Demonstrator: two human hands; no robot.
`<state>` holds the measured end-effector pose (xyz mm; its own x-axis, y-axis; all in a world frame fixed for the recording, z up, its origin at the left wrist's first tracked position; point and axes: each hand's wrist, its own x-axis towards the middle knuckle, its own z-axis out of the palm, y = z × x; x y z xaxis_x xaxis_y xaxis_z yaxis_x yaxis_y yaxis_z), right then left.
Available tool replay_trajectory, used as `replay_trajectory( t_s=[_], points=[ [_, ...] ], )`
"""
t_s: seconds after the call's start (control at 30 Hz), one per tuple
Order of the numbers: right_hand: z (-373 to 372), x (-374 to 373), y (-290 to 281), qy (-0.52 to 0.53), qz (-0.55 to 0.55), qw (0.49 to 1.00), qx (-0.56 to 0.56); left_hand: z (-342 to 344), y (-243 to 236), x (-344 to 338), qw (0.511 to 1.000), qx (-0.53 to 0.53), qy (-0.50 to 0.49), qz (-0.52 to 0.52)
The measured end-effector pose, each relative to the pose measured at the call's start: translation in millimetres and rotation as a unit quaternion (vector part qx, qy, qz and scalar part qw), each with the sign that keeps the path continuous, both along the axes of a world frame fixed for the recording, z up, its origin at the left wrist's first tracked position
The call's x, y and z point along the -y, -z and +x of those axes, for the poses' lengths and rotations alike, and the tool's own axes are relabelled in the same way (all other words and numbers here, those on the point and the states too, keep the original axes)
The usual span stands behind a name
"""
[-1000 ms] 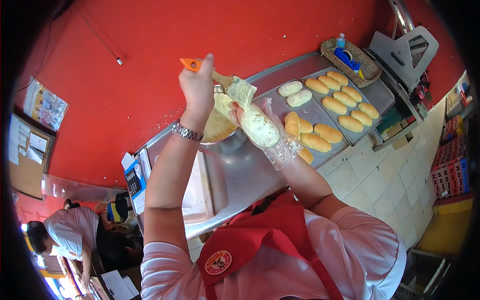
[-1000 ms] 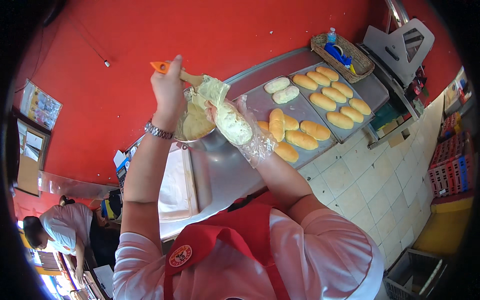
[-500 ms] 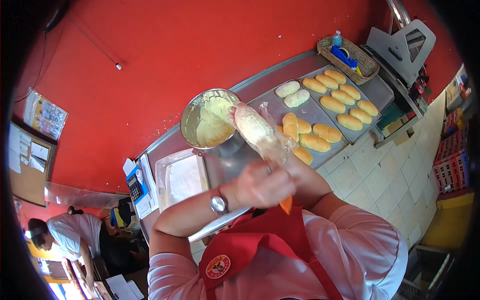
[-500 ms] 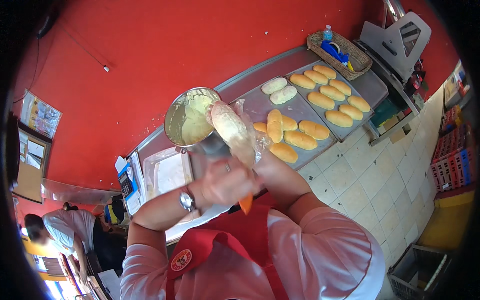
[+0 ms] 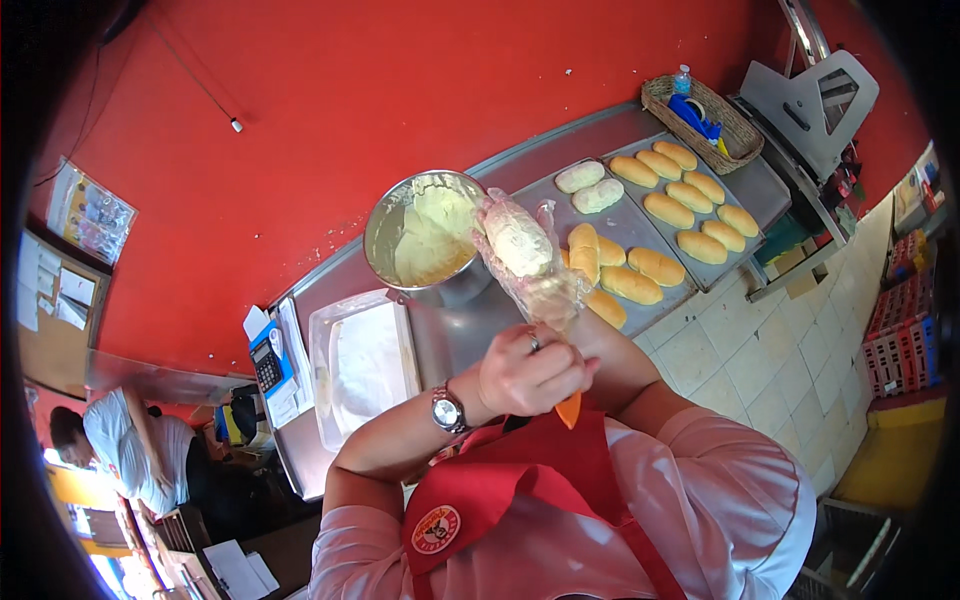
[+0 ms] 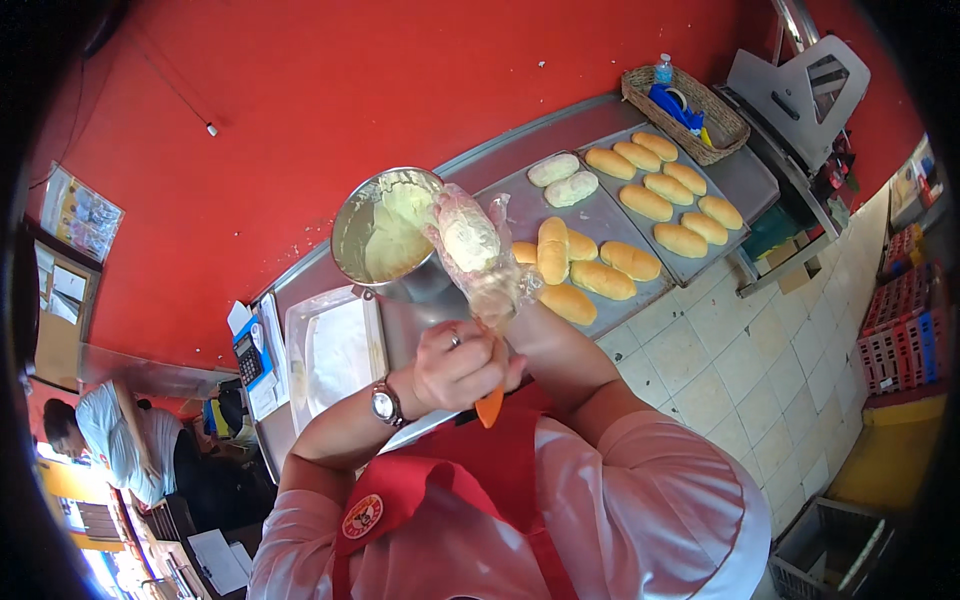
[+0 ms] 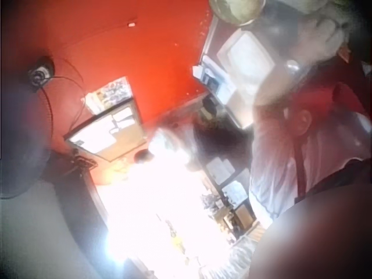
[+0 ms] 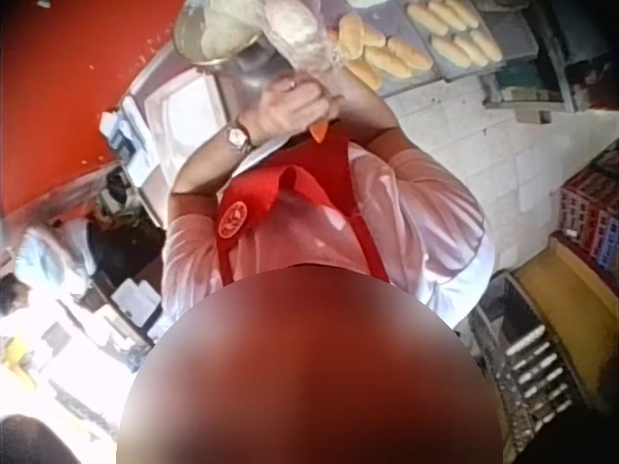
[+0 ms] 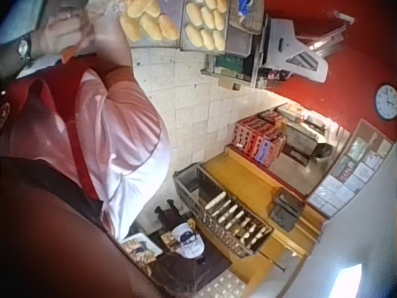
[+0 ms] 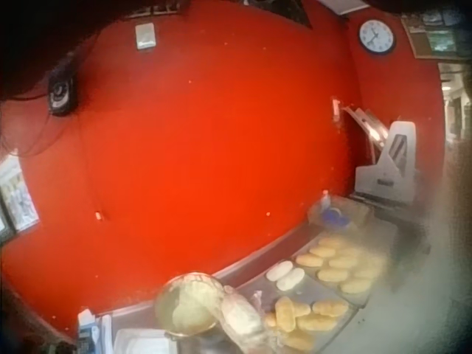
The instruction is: The person applies butter to bread rolls using a wooden spatula, dips them in sugar, and places them on a metal tray, then retrieves a drink from a refrigerator and bags several items for a customer.
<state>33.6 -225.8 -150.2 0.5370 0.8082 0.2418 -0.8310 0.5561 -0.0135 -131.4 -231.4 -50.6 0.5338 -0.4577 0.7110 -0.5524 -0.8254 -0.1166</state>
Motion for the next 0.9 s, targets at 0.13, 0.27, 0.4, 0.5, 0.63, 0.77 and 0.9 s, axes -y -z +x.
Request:
replay_trajectory(
  t_s=[0.13, 0.27, 0.4, 0.5, 0.63, 0.77, 0.9],
  points=[
    [-13.4, 14.4, -42.8, -0.034, 0.019, 0.999, 0.013, 47.8, -35.0, -61.6, 0.879, 0.006, -0.144, -0.455],
    [-24.6, 12.5, -63.3, -0.059, 0.017, 0.997, -0.054, 65.4, -70.5, -128.0, 0.747, 0.023, -0.187, -0.637],
    [-14.6, 11.2, -49.8, 0.015, -0.005, 0.996, -0.083, 30.3, -22.9, -54.3, 0.933, 0.066, -0.106, -0.338],
    [-13.6, 2.9, -54.3, 0.017, -0.038, 0.992, -0.119, 0.1, -51.6, -8.3, 0.984, 0.046, 0.051, -0.163],
    [-26.2, 6.5, -50.8, -0.066, 0.018, 0.997, -0.030, 33.9, -31.8, -92.0, 0.833, 0.038, -0.093, -0.544],
    [-28.8, 6.5, -49.7, -0.061, 0.028, 0.997, -0.036, 58.7, -67.9, -137.3, 0.688, 0.064, -0.106, -0.715],
    [-10.7, -4.8, -19.9, -0.013, 0.058, 0.998, 0.005, 27.2, -13.5, -49.0, 0.944, 0.036, -0.155, -0.290]
  ],
)
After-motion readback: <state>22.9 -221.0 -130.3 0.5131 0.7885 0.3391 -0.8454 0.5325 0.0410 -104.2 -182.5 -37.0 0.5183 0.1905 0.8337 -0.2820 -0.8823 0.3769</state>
